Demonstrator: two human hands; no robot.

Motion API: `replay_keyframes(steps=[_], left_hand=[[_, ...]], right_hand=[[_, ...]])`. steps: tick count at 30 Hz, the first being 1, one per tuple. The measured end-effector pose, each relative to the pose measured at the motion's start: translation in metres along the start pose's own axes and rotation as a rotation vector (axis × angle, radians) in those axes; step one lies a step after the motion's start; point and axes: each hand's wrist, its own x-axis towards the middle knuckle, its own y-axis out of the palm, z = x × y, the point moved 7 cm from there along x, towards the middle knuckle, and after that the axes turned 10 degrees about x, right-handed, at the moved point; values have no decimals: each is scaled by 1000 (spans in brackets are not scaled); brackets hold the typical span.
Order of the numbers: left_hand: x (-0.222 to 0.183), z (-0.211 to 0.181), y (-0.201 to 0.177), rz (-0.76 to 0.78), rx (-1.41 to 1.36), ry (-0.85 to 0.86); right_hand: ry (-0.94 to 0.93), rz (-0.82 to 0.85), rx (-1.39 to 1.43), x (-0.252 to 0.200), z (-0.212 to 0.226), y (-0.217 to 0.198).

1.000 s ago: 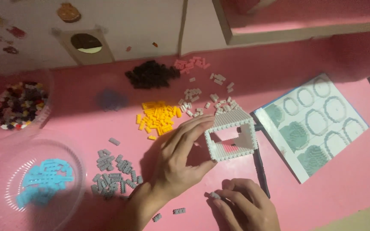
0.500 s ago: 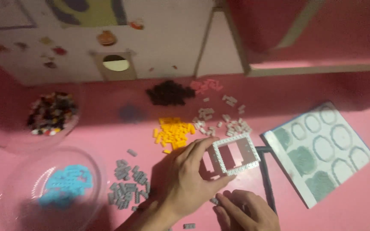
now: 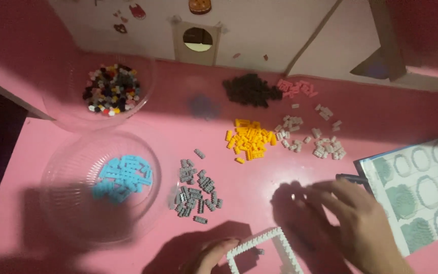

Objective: Assembling a structure using small plastic building blocks on a pink surface, including the use of a small hammer.

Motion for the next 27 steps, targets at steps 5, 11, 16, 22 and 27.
replay_keyframes(steps=[5,11,16,22,27], left_hand=[[7,0,-2,-46,-291,-404],[6,6,77,-22,-213,-122],[-2,1,80,-78,-65,-117],[4,-15,47,-274,142,136],[-7,-20,33,-329,146,138]], right_hand=[[288,199,269,-20,-91,28],[299,-63,214,-11,-114,31],[347,-55,242,-29,-113,36],[290,-9,321,-22,-89,37],[192,2,392,-19,-71,41]])
